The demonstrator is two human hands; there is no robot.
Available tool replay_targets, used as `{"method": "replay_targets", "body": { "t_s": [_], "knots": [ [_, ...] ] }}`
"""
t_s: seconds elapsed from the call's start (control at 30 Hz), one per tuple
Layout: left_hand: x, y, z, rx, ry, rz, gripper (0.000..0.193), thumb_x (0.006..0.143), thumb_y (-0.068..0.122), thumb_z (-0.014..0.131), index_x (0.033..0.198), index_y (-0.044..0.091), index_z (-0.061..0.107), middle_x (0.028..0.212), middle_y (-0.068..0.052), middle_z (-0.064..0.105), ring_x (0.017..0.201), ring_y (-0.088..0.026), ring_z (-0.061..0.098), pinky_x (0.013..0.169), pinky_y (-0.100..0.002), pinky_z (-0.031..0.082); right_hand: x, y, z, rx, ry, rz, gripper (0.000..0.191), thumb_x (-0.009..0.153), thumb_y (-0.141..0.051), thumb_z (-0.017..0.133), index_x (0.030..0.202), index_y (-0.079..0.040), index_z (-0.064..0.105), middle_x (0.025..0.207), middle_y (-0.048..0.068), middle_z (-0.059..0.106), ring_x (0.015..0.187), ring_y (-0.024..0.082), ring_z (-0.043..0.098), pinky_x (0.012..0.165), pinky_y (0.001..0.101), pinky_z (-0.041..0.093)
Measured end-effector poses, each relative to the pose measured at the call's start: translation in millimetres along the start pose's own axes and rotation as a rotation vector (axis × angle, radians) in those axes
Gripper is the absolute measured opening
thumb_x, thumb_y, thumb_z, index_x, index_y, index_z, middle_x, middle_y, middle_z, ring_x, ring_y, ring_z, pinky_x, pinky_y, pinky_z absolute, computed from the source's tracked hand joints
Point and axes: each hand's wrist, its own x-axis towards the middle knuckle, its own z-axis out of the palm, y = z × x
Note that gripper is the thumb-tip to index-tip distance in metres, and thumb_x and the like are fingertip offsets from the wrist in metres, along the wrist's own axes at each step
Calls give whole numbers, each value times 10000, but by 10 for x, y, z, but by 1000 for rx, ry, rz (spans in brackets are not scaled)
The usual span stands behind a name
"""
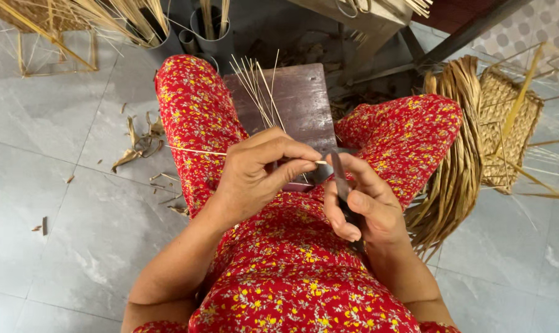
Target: The person sits on the floor and splits bamboo strips into thin sticks, using a small knife to shave and point each stick by hand, placing finished sticks on a board on their lap. They then gather more raw palm/bamboo stalks from a pile and continue splitting them into sticks.
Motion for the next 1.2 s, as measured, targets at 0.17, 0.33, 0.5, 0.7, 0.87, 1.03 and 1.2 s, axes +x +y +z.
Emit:
{"method": "replay_targets", "body": {
  "t_s": [0.17, 0.33, 0.5, 0.7, 0.87, 1.03, 1.2],
  "knots": [
    [-8, -39, 17, 52, -9, 84, 155, 917, 56, 808, 1053, 102, 752, 893, -5, 702, 797, -109, 658, 688, -258, 517, -24, 17, -74, 13, -30, 48, 508, 1074, -220, 641, 1532, -92, 460, 832, 196, 631, 522, 119, 458, 451, 243, 382],
    [7, -7, 10, 96, -18, 122, 153, 906, 54, 813, 1034, 110, 750, 899, 3, 711, 836, -133, 672, 742, -280, 529, -41, 24, -87, 27, -66, 51, 487, 1088, -219, 633, 1536, -111, 472, 843, 202, 637, 528, 115, 459, 463, 245, 379],
    [11, 32, -1, 83, -32, 126, 140, 891, 83, 826, 1009, 116, 758, 950, 17, 741, 861, -134, 676, 780, -284, 538, -51, 13, -114, 17, -103, 53, 465, 1098, -217, 621, 1532, -118, 486, 854, 209, 644, 530, 120, 467, 466, 249, 382],
    [10, 57, -9, 109, -38, 103, 150, 873, 99, 836, 1003, 119, 765, 940, 30, 741, 851, -128, 671, 774, -280, 533, -60, 26, -149, 36, -118, 45, 441, 1105, -193, 614, 1524, -114, 503, 874, 221, 655, 540, 123, 472, 474, 250, 385],
    [14, 83, -5, 186, -23, 143, 151, 877, 99, 839, 1006, 133, 767, 949, 31, 746, 865, -134, 676, 772, -279, 528, -43, 44, -185, 40, -138, 26, 415, 1108, -178, 615, 1508, -112, 527, 873, 216, 651, 540, 120, 473, 479, 254, 395],
    [11, 97, -18, 222, -34, 177, 179, 849, 128, 856, 1000, 148, 764, 947, 36, 745, 851, -135, 668, 758, -286, 505, -53, 53, -206, 51, -137, 36, 397, 1108, -170, 619, 1494, -103, 551, 852, 183, 624, 552, 121, 472, 486, 257, 397],
    [3, 113, -31, 240, -41, 169, 187, 847, 133, 858, 1007, 152, 764, 932, 36, 739, 839, -136, 662, 748, -288, 503, -42, 62, -209, 80, -154, 54, 375, 1115, -166, 609, 1482, -118, 556, 845, 156, 599, 560, 116, 461, 486, 256, 391]
  ]
}}
